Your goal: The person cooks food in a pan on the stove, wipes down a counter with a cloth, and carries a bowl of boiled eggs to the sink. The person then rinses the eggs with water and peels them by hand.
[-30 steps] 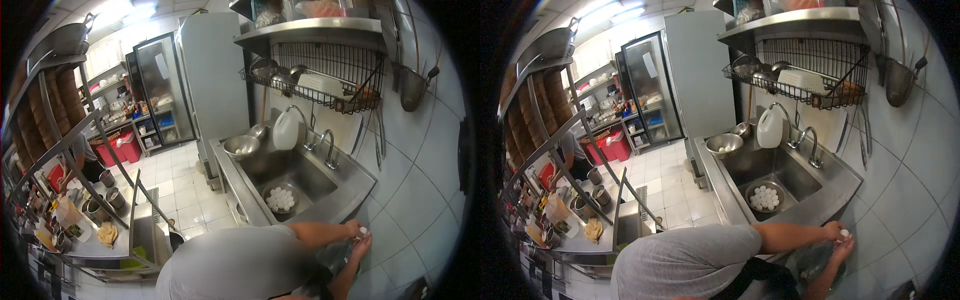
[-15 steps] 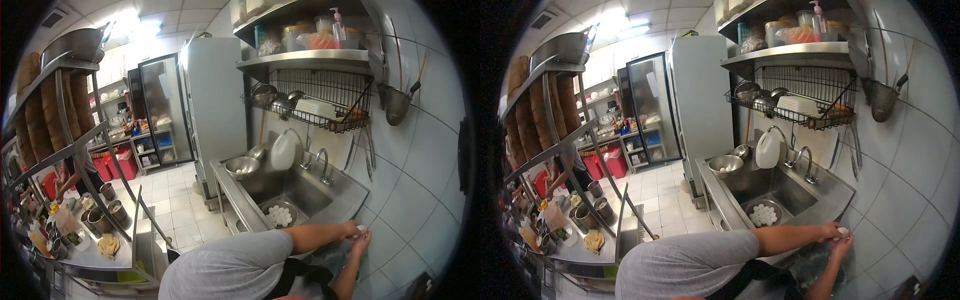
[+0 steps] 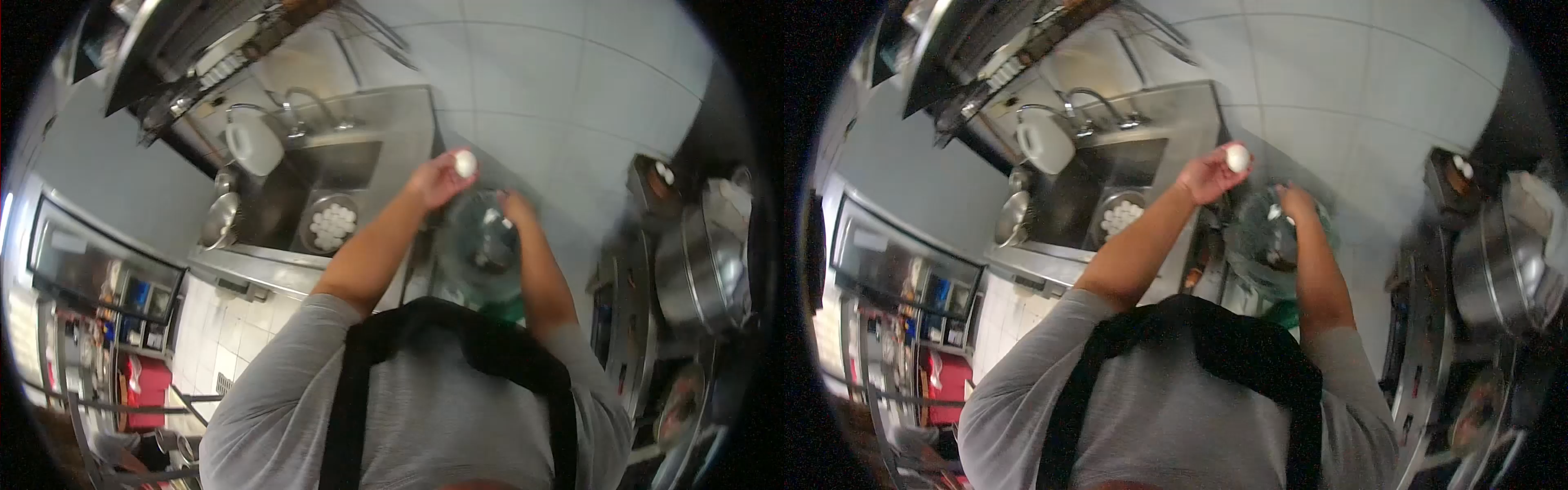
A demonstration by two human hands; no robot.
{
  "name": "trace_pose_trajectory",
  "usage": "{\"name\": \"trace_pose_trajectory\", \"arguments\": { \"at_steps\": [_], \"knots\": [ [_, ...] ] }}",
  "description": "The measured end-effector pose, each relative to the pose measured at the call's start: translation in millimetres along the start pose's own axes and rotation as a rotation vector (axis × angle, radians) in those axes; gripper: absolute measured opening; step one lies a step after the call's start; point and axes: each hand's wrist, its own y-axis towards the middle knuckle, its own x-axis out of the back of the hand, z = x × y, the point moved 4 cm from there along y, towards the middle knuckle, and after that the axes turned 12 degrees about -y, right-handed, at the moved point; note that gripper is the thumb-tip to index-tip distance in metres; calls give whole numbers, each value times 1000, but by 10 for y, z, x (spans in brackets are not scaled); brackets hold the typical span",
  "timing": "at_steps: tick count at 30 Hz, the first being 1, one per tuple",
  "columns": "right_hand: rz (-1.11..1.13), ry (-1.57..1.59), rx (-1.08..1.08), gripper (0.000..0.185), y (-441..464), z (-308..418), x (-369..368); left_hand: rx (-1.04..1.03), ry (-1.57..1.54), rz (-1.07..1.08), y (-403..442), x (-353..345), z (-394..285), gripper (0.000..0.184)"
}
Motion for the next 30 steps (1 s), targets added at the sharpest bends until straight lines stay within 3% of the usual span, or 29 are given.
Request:
{"name": "trace_pose_trajectory", "arguments": {
  "at_steps": [4, 6, 9, 13, 19, 22, 25, 27, 30],
  "knots": [
    [-261, 452, 9, 42, -218, 323, 541, -32, 8, -35, 144, 93, 93, 28],
    [-548, 779, 225, 34, -248, 528, 548, -60, 9, -68, 188, 183, 166, 27],
    [-667, 559, 245, 27, -610, 947, 949, -48, 32, -59, 185, 117, 209, 25],
    [-794, 525, 273, 21, -458, 920, 733, -58, 59, 21, 172, 128, 258, 25],
    [-647, 796, 141, 18, -325, 854, 505, -37, -49, -94, 126, 329, 231, 31],
    [-562, 575, 56, 21, -195, 668, 352, 4, -24, -3, 119, 388, 219, 38],
    [-485, -91, 57, 23, 6, 402, -107, 59, 14, 98, 49, 380, 180, 50],
    [-429, 190, 74, 26, 36, 371, -65, 62, 168, 129, 63, 426, 162, 65],
    [-363, 465, 160, 27, -283, 780, 444, -26, 311, 33, 41, 495, 168, 66]
  ]
}}
